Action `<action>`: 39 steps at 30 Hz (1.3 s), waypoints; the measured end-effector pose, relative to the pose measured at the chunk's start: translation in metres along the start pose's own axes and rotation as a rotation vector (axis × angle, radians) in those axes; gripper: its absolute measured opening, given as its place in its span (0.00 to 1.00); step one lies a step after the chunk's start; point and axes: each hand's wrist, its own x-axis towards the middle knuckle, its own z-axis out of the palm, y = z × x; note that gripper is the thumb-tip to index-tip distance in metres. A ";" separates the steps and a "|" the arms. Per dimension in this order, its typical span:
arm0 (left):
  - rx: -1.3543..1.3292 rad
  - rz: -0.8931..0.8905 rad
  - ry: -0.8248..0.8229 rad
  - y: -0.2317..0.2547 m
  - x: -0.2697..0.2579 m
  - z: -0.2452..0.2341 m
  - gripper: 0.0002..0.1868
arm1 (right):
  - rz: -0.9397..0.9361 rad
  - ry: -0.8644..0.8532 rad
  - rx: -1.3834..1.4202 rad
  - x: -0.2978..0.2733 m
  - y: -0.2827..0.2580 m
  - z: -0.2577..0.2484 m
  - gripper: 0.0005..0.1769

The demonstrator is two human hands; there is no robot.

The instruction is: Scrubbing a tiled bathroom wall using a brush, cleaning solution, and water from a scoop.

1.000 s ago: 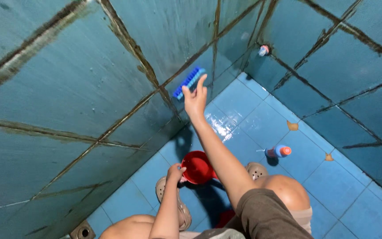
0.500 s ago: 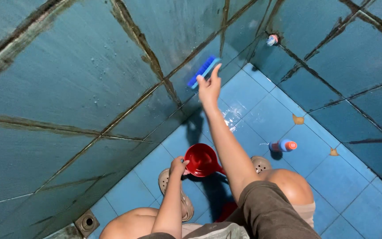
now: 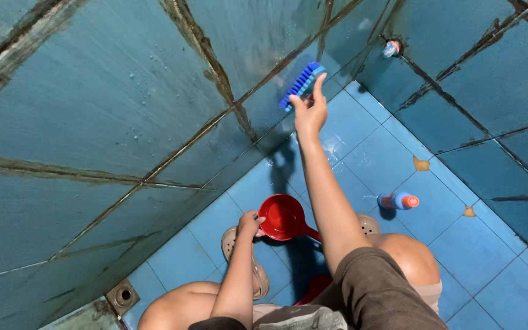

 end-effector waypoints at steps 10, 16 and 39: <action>0.114 0.017 0.002 -0.005 0.004 0.002 0.13 | 0.097 -0.027 0.057 -0.034 0.027 0.013 0.56; 0.637 0.279 0.277 0.027 -0.008 0.004 0.14 | 0.146 -0.001 0.275 -0.001 0.031 0.007 0.54; -0.472 -0.045 -0.135 0.002 0.015 0.054 0.26 | 0.683 -0.088 0.512 -0.043 0.156 -0.133 0.40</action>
